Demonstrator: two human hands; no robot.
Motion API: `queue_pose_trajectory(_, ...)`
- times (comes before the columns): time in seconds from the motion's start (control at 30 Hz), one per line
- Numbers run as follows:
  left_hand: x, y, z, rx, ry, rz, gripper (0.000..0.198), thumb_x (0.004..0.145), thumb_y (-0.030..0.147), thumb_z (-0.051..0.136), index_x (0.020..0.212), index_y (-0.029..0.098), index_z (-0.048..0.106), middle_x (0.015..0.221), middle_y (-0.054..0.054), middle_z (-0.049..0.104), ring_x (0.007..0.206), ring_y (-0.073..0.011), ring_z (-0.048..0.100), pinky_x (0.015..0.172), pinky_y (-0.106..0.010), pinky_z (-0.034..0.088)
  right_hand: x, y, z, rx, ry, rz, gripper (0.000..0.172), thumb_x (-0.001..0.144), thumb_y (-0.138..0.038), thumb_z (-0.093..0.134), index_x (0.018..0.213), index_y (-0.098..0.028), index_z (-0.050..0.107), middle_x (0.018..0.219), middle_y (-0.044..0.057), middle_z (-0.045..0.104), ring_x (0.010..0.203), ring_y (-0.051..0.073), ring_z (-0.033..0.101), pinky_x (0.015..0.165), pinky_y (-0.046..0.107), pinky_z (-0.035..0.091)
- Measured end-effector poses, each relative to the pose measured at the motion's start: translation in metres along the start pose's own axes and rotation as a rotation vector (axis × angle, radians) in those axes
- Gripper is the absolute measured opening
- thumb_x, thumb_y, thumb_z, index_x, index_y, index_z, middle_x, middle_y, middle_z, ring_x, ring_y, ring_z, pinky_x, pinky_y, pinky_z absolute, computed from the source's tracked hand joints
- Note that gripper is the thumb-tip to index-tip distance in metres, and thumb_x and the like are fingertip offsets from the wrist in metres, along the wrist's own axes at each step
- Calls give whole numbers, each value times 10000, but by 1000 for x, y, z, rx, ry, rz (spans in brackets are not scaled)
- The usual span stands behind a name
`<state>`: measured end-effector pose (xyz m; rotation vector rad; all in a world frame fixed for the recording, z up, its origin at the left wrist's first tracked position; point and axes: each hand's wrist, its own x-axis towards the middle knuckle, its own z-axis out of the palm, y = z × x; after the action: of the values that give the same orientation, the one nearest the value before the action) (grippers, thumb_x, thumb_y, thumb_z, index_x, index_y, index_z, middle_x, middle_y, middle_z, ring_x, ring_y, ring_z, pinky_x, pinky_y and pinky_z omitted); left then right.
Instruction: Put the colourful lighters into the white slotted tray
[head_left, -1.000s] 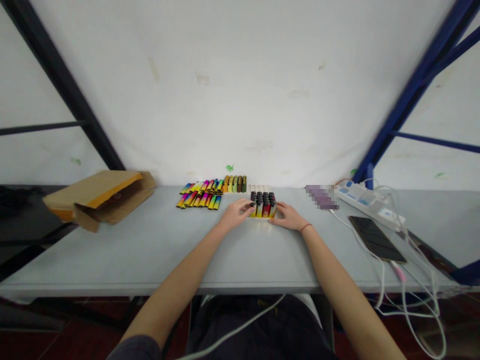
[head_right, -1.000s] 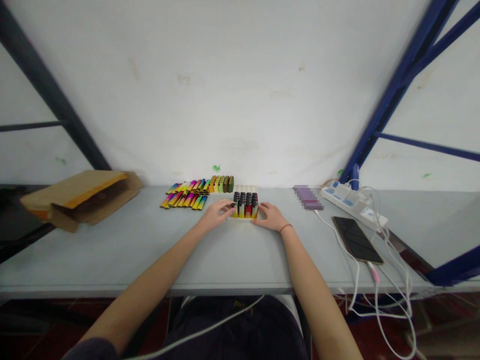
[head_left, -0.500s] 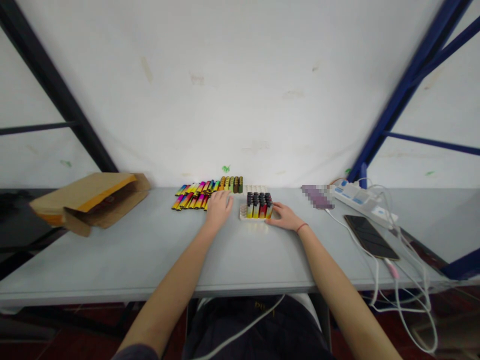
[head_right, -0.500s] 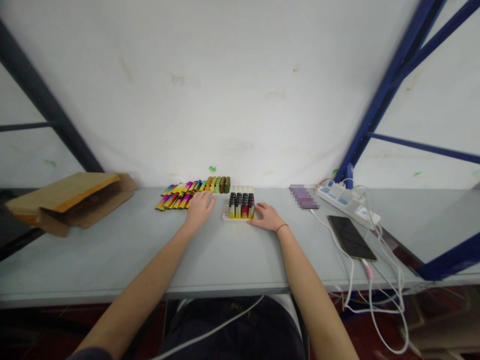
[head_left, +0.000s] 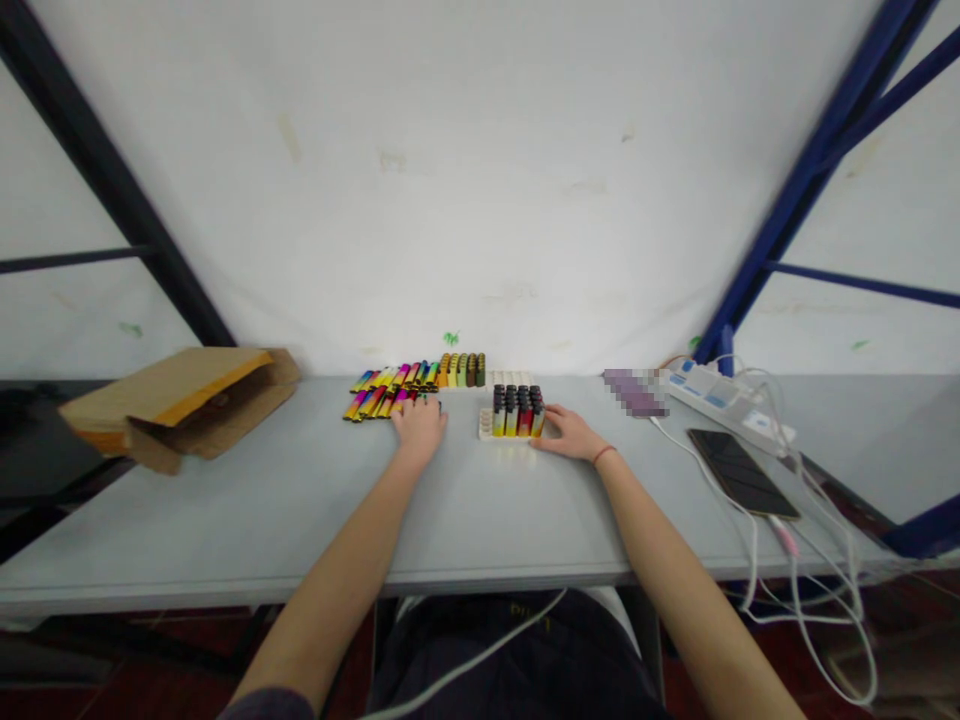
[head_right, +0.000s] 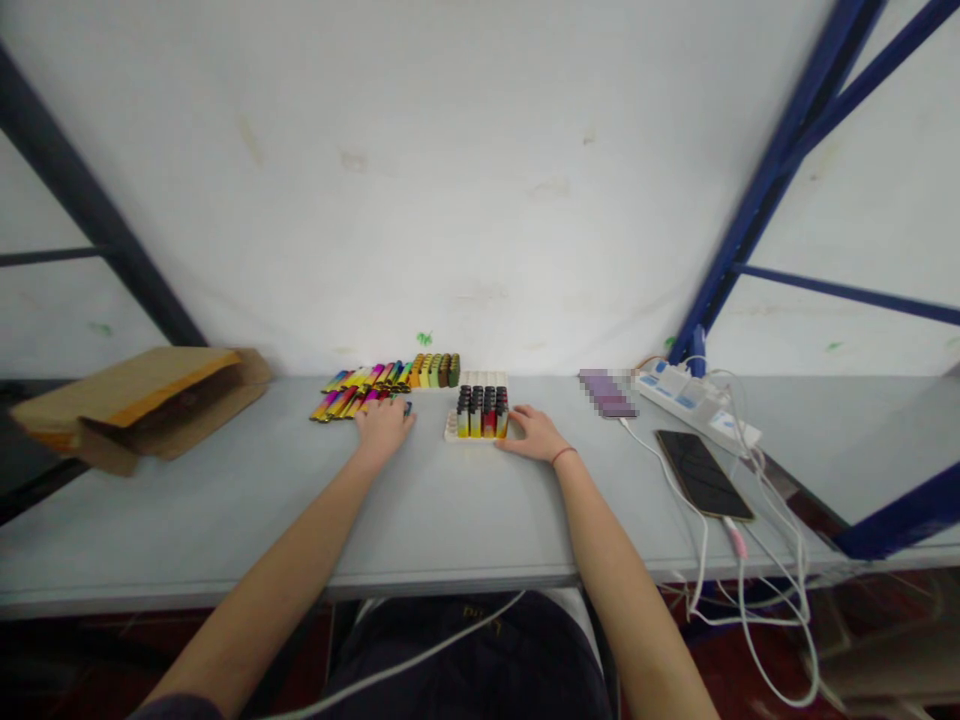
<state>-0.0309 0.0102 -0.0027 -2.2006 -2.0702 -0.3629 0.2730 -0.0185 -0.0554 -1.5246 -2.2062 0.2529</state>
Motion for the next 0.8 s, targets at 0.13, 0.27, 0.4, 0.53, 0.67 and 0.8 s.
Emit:
queue_pose_trajectory(0.13,6,-2,6,-105,-42,20,337,964,251,457,1183,111,672,1159,-209,711,1121,-334,650,947,-442,473,0,2,1,-7,4,3,690,802,-668,666,1321,-214,650,1440,138,578,1308,351,544,1130,489,420)
queue_pose_trajectory(0.27,15,1,11,-542,45,-77,320,977,177,385,1124,119,664,1091,-184,725,1002,-245,702,860,-330,522,0,3,2,-8,10,-9,678,809,-658,663,1327,-221,644,1429,132,588,1301,343,550,1128,486,421)
queue_pose_trajectory(0.4,19,9,13,-1234,-32,-340,238,999,253,377,1107,176,575,904,-53,693,553,-109,614,550,-233,495,0,4,2,-16,1,-18,676,816,-651,653,1325,-205,643,1431,149,583,1306,349,546,1128,501,423)
queue_pose_trajectory(0.53,16,14,13,-1629,-123,-315,143,933,313,566,932,172,546,710,42,567,455,-44,480,458,-161,392,-1,3,1,-20,-9,-11,684,820,-650,644,1328,-193,639,1436,159,576,1308,352,545,1127,505,424)
queue_pose_trajectory(0.67,13,19,13,-1675,-106,-243,194,856,320,672,913,173,560,673,57,530,483,-52,501,470,-163,407,-1,2,0,-3,11,-16,658,810,-637,668,1313,-213,649,1412,142,600,1289,346,559,1120,493,428)
queue_pose_trajectory(0.8,10,24,13,-1674,-165,-269,318,894,509,577,862,194,543,563,78,459,359,-46,347,368,-168,245,-1,1,0,1,14,-22,647,810,-635,669,1300,-212,656,1400,140,608,1276,344,566,1116,490,428)
